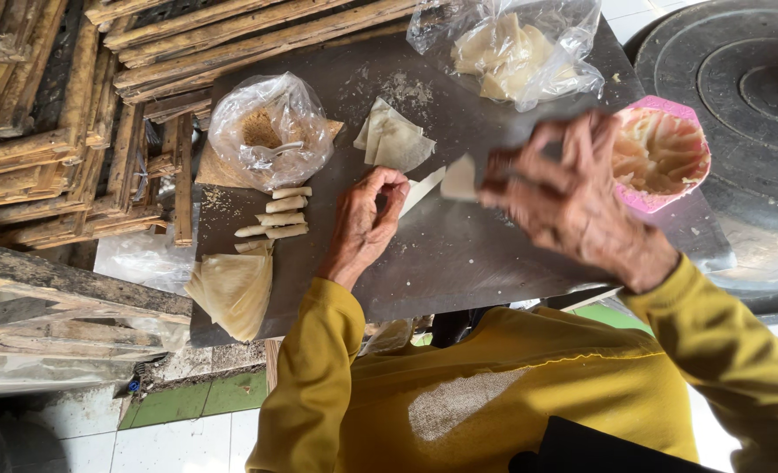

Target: The person repeatedly scoops a granular filling into thin triangular wrappers, folds them into small packets, and places them on the table. The process is continuous and methodical.

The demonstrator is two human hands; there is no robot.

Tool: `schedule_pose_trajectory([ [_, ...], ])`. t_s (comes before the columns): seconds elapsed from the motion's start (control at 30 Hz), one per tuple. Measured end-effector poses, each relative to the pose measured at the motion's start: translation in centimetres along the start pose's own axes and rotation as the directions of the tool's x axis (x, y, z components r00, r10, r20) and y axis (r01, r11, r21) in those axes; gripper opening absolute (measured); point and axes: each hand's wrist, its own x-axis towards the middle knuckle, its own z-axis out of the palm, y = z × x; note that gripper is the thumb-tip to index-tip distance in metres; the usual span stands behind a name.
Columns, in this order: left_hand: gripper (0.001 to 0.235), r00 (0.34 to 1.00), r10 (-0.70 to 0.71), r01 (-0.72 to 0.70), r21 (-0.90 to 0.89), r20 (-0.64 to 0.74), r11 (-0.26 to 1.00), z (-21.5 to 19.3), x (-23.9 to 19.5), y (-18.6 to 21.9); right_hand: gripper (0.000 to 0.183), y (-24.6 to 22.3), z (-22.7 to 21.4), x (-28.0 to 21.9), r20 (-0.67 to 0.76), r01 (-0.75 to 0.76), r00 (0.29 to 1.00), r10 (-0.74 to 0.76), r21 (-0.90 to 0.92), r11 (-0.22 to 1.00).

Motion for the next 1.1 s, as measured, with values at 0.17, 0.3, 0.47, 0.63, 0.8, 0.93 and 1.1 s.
schedule_pose_trajectory([
  [0.17,0.013,0.998,-0.06,0.059,-0.015,-0.035,0.998,-1.2,-0.2,0.8,0.033,-3.3,-1.7,-3.1,0.202,-0.076,0.978,0.054,0.104,0.992],
  [0.3,0.015,0.997,-0.068,0.067,-0.022,-0.035,0.998,-1.5,-0.2,1.7,0.034,-3.7,-3.1,-3.0,0.311,-0.269,0.929,0.2,0.197,0.943],
  [0.47,0.016,0.998,-0.037,0.036,-0.016,-0.05,0.999,-1.8,-0.7,2.1,0.027,-4.0,-3.6,-2.9,0.338,-0.298,0.913,0.23,0.164,0.941],
  [0.63,0.013,0.999,0.001,-0.002,-0.018,-0.033,1.0,-1.7,-1.0,2.4,0.027,-3.6,-2.1,-2.3,0.237,-0.312,0.93,0.281,0.104,0.944],
  [0.8,0.01,0.996,0.089,-0.089,0.012,0.02,0.996,-0.9,-1.1,3.7,0.044,-3.3,2.1,0.8,0.133,-0.225,0.966,0.222,0.008,0.974],
  [0.93,0.012,0.995,0.027,-0.023,-0.04,0.1,0.999,-1.1,-1.6,4.9,0.038,-3.9,2.9,1.9,0.105,-0.206,0.972,0.21,-0.054,0.977],
  [1.1,0.016,0.987,-0.091,0.106,-0.106,0.133,0.989,-1.0,-1.8,4.3,0.024,-4.7,2.0,1.3,0.039,-0.241,0.969,0.242,-0.04,0.97],
])
